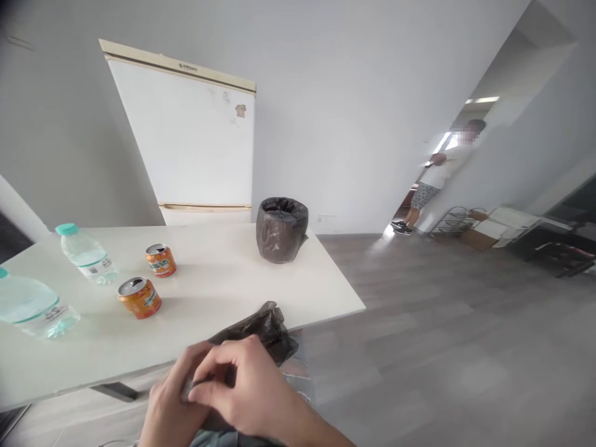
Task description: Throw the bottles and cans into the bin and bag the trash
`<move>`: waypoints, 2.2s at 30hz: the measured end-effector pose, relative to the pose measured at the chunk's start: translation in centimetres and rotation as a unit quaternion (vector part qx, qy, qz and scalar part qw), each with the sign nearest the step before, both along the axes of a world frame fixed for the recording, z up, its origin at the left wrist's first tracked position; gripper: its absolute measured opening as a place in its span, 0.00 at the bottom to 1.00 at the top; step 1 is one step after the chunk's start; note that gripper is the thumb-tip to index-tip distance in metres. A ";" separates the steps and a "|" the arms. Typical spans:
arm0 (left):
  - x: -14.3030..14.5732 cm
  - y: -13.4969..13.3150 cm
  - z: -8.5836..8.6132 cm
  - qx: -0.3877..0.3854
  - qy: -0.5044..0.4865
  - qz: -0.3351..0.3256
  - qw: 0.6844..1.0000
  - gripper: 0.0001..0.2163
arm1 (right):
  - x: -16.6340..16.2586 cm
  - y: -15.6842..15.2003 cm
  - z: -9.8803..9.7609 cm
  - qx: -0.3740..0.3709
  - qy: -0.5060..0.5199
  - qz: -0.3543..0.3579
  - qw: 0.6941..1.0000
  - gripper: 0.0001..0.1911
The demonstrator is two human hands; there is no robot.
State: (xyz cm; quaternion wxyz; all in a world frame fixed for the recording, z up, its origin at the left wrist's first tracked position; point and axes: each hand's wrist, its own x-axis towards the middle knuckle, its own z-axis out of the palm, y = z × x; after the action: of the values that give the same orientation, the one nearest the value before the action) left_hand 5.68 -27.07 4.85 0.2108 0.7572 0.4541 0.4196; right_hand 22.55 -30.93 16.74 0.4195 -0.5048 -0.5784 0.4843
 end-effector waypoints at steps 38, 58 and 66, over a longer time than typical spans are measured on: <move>-1.8 16.4 -4.5 0.030 0.339 -0.003 0.940 0.35 | 19.4 11.9 -19.6 0.062 -0.405 -0.396 0.822 0.09; 19.8 15.1 -6.9 0.059 0.305 -0.262 0.913 0.32 | 19.5 11.2 -19.4 0.105 -0.373 -0.283 0.877 0.08; 14.5 16.5 -8.1 0.043 0.333 -0.179 0.925 0.39 | 19.8 11.3 -19.9 0.082 -0.333 -0.364 0.866 0.10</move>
State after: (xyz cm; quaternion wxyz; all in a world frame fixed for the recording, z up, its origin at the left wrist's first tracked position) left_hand 20.18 -10.60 -3.22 0.0863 0.9303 0.3367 0.1171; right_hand 42.38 -19.60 -3.18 0.3888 -0.7741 -0.4970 0.0514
